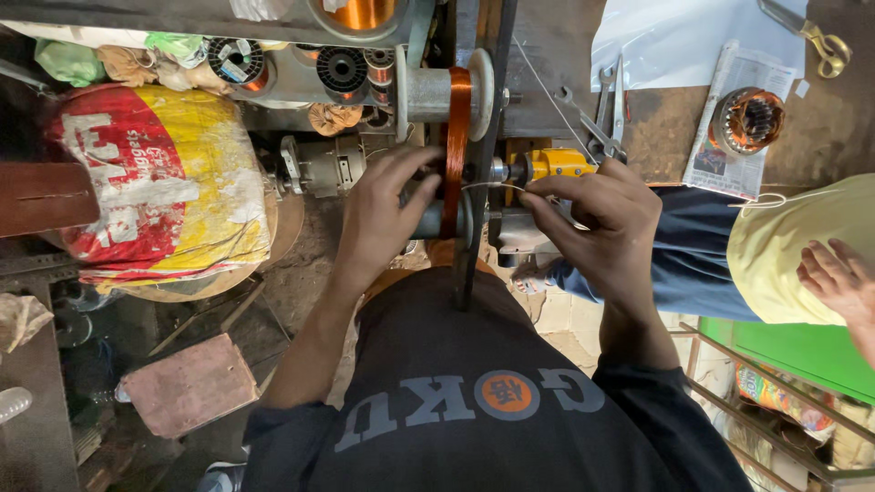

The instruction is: The person secures a copper wire to a rotating spool on a winding machine, then operates the machine to wind the wire onto the spool. The person uses scissors to cut the wire and a wrench to adjust the machine.

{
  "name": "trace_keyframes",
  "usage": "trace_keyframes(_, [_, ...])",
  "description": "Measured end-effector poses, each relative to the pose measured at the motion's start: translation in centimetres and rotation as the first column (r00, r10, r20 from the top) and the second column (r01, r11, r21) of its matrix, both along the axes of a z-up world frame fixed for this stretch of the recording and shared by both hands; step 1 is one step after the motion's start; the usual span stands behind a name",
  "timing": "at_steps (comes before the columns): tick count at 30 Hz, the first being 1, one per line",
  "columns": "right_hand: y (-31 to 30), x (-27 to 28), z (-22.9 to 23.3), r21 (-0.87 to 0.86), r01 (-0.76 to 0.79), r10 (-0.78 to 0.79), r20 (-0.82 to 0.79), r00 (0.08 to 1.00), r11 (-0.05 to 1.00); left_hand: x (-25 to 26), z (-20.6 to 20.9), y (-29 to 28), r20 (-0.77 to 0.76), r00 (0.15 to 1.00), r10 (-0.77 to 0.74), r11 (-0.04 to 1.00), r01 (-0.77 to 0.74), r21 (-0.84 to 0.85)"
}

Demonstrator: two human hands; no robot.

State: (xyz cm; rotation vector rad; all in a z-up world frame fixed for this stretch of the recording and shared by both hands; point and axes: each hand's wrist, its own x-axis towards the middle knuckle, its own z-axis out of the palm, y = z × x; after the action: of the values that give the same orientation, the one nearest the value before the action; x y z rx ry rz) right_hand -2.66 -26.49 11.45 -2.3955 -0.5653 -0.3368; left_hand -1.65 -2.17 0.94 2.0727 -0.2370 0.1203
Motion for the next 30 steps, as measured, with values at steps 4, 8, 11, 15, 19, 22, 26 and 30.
trace_keyframes(4, [-0.3,0.7,-0.5,0.006,-0.018,0.018,-0.015,1.0,1.0,1.0,-0.7,-0.1,-0.143,0.988,-0.061,0.994,0.047,-0.099])
trace_keyframes(8, [-0.6,1.3,-0.9,0.015,-0.014,0.014,-0.003,1.0,1.0,1.3,-2.0,-0.1,-0.202,0.971,-0.126,0.972,0.08,-0.22])
trace_keyframes(11, [-0.7,1.6,-1.1,0.019,-0.051,0.051,0.003,0.999,0.999,1.7,-2.7,-0.3,-0.217,0.954,-0.208,0.926,0.121,-0.356])
trace_keyframes(15, [-0.5,1.4,-0.9,0.024,-0.028,0.029,-0.032,0.999,0.999,1.9,-3.1,-0.6,-0.231,0.922,-0.312,0.879,0.188,-0.438])
trace_keyframes(19, [-0.5,1.3,-0.6,0.047,-0.037,0.037,-0.008,0.999,0.998,1.7,-2.5,-0.8,-0.39,0.901,-0.189,0.965,0.097,-0.243])
trace_keyframes(22, [-0.2,1.5,-0.7,0.054,-0.016,0.017,-0.011,1.0,0.998,1.4,-1.7,-0.9,-0.237,0.956,-0.176,0.952,0.104,-0.289])
trace_keyframes(26, [0.4,2.1,-1.0,0.077,-0.049,0.053,-0.041,0.998,0.996,1.1,-1.2,-0.8,-0.32,0.944,-0.082,0.963,-0.008,-0.271])
trace_keyframes(30, [0.6,1.6,-0.9,0.087,-0.041,0.042,-0.006,0.999,0.995,1.4,-2.0,-0.5,-0.186,0.974,-0.132,0.962,0.081,-0.262])
